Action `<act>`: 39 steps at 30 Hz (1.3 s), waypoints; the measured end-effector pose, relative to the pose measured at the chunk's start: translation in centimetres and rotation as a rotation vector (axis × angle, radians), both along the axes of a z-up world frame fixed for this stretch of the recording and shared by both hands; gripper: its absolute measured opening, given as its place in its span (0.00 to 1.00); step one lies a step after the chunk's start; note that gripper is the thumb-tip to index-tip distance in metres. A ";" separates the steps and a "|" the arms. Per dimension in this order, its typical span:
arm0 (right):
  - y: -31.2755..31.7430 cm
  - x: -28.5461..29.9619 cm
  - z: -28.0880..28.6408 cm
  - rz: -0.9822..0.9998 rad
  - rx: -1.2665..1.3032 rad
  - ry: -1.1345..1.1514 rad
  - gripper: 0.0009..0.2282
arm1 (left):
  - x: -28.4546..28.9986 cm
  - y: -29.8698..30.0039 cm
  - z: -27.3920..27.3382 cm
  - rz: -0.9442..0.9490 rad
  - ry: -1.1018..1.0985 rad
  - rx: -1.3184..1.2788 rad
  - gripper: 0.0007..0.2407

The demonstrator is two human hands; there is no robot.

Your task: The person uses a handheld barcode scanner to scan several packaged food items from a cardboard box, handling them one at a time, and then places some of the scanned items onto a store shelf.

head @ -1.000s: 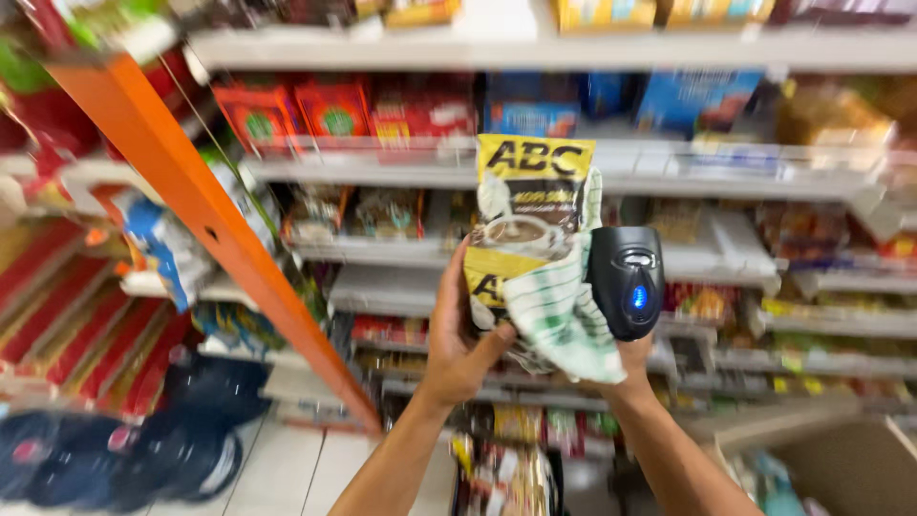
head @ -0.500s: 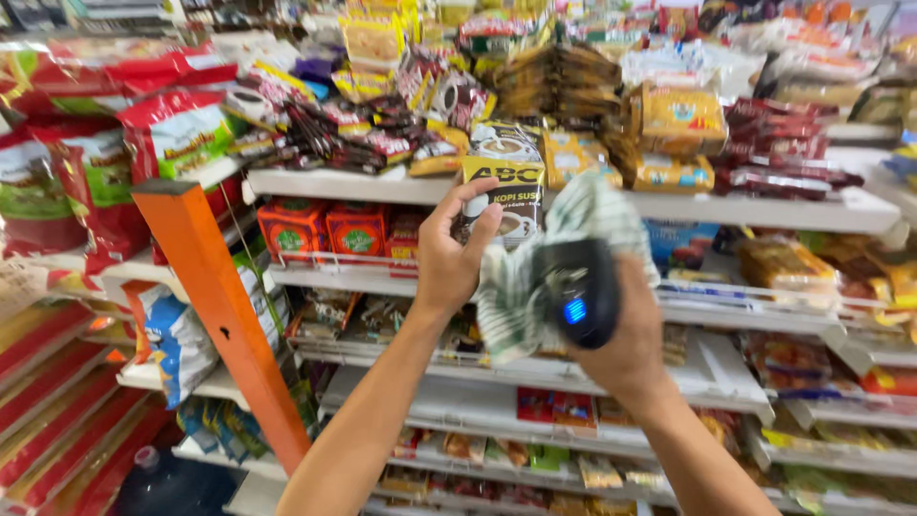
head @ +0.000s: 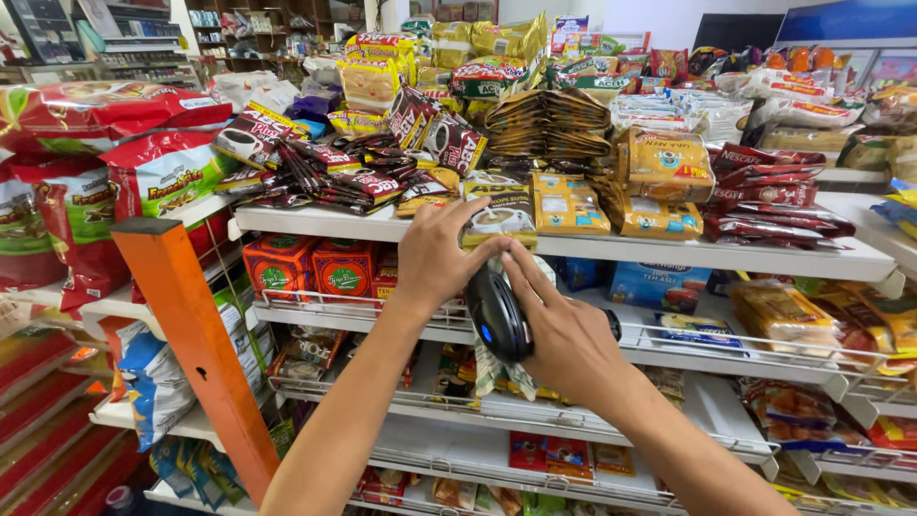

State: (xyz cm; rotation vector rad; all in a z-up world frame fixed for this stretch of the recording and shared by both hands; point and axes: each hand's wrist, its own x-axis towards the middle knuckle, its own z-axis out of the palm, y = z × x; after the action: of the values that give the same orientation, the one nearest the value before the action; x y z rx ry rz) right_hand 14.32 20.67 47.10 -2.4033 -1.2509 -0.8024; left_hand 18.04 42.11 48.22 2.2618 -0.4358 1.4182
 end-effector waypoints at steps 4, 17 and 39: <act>0.9 1.5 0.0 -0.062 -0.003 0.063 0.48 | 1.2 0.1 -0.8 -0.095 -0.120 -0.079 0.21; 2.7 4.5 -0.2 -0.132 -0.016 0.132 0.51 | 4.7 2.0 -2.3 -0.118 -0.133 -0.059 0.14; -15.6 -2.9 -18.8 -0.094 0.488 0.222 0.30 | -6.0 -11.7 -17.2 -0.600 0.098 0.009 0.04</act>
State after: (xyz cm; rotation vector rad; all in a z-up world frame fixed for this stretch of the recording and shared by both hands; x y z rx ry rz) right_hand 11.38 5.11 28.26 -2.0911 -0.7560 -0.7392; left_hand 12.00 30.41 30.99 1.9523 -0.9871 0.9900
